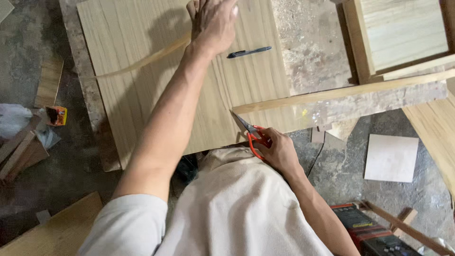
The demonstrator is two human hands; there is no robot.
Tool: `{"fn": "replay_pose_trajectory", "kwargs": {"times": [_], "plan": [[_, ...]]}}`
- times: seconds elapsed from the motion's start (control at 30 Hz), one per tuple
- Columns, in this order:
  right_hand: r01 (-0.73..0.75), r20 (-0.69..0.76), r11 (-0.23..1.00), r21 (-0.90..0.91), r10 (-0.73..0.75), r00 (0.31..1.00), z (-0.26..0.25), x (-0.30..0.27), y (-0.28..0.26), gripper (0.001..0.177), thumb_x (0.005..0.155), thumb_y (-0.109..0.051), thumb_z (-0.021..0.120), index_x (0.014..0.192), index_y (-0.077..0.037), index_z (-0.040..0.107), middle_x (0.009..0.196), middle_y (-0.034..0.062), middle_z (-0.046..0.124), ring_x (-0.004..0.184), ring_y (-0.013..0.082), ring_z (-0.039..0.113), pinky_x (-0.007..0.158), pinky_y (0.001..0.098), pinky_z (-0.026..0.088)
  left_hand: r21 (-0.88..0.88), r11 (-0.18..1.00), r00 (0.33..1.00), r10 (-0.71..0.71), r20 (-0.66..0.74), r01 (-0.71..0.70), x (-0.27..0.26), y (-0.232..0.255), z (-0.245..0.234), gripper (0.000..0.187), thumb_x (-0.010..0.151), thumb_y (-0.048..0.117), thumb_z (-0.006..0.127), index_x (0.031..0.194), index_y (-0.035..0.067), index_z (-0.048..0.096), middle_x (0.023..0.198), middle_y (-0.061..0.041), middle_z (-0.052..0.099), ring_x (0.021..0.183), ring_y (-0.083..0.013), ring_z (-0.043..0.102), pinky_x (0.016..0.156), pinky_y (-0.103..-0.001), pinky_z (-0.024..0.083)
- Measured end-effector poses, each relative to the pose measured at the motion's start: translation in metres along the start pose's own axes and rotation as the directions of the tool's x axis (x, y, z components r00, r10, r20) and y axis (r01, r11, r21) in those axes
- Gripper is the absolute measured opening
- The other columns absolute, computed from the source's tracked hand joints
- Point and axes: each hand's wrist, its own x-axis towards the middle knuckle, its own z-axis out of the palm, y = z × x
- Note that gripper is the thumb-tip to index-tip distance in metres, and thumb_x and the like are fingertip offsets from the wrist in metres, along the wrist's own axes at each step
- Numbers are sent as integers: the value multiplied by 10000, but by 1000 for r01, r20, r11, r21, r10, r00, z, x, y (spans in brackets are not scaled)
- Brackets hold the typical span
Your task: The person prepares thin wooden strips for assembly by measuring and cutting them. They use a pen to mark cutting lines on the wood and use shears to cut the strips to the correct length.
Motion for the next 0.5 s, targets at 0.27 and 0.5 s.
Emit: {"fn": "replay_pose_trajectory", "kwargs": {"times": [0.27,0.5], "plan": [[416,-111,876,-243,-451,885,-25,31,55,418,753,-423,746,1117,-232,675,1001,-7,703,977,202,644,763,377,410,-106,923,929,-368,26,369,-122,13,54,507,955,175,602,1440,215,458,1428,-135,410,1350,-349,402,1064,-581,318],[555,-169,813,-172,-580,797,-41,55,51,277,846,-207,675,1120,-234,709,1050,3,671,992,242,627,782,356,488,174,690,711,-673,-206,703,-234,4,23,633,963,251,637,1485,247,280,1519,-90,146,1396,-402,163,1074,-671,191]]}}
